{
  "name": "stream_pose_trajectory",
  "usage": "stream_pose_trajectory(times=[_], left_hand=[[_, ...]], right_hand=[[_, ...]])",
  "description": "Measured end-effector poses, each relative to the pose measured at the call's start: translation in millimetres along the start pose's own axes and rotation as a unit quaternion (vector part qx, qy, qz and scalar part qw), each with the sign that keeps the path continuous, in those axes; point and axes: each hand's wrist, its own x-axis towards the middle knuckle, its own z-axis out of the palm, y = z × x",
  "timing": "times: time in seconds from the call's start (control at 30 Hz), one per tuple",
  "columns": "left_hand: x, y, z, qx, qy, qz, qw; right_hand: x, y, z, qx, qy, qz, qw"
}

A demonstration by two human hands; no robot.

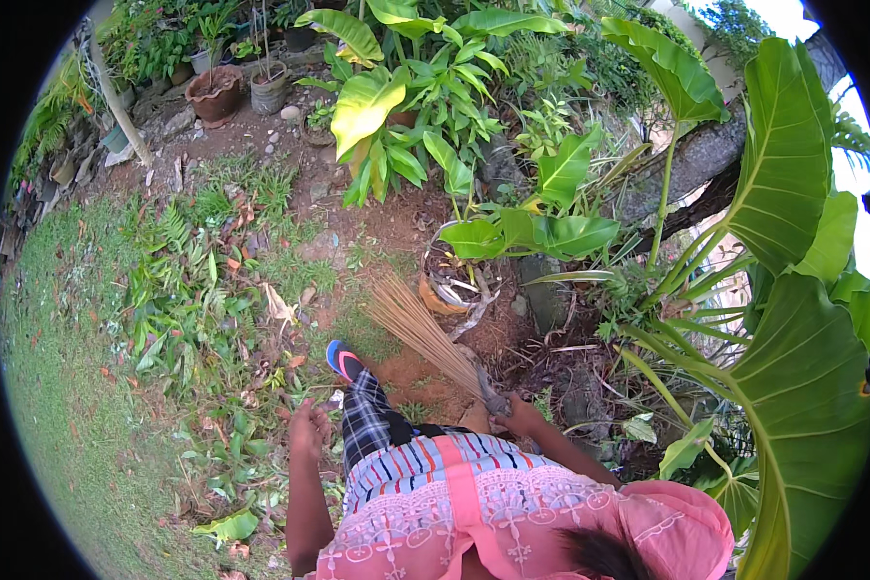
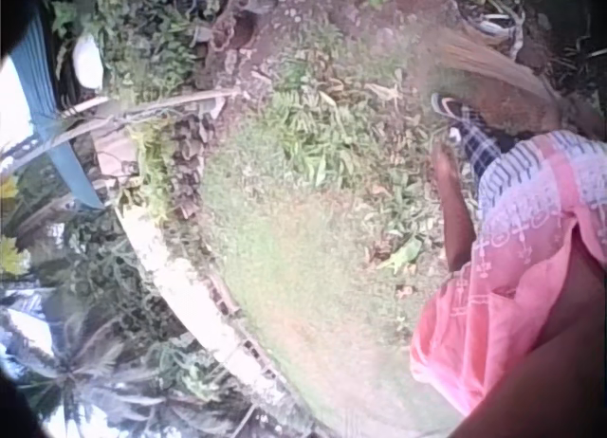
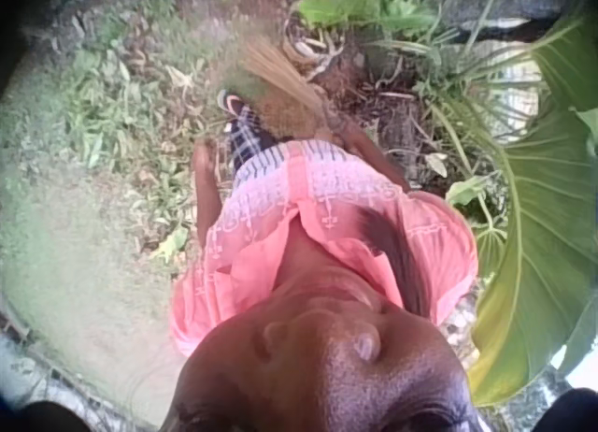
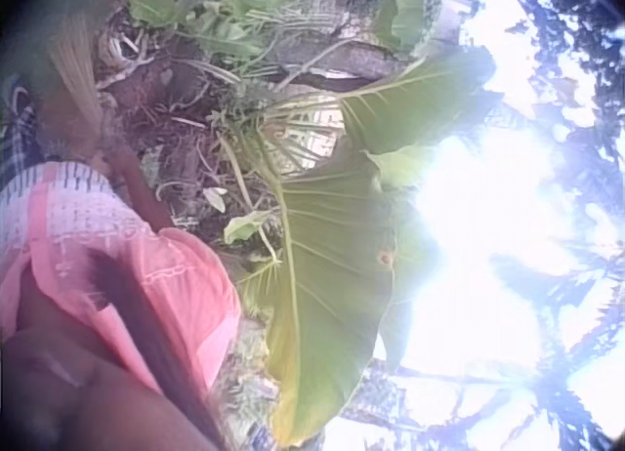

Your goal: The person sweeps a garden path with a traditional broom, moving around potted plants and clearing debris. They briefly pause to remove a large leaf from a plant and continue sweeping the area.

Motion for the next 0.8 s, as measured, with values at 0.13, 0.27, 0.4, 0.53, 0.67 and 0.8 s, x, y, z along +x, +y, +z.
stream_pose_trajectory(times=[0.13, 0.27, 0.4, 0.53, 0.67, 0.8], left_hand=[[48, 26, -4, -0.012, 0.058, -0.023, 0.998], [79, 65, -9, -0.019, 0.111, -0.016, 0.993], [112, 109, -4, 0.015, 0.099, -0.010, 0.995], [149, 125, 18, 0.025, 0.126, 0.023, 0.991], [169, 100, 33, 0.083, 0.126, 0.005, 0.989], [174, 65, 38, 0.139, 0.151, -0.088, 0.975]], right_hand=[[76, -59, -23, 0.044, -0.041, -0.039, 0.997], [155, -140, -34, 0.079, -0.049, -0.130, 0.987], [211, -202, -39, 0.418, -0.188, 0.038, 0.888], [293, -233, -58, 0.550, -0.150, 0.119, 0.813], [397, -260, -70, 0.636, -0.115, 0.149, 0.749], [407, -267, -58, 0.519, -0.249, 0.154, 0.803]])
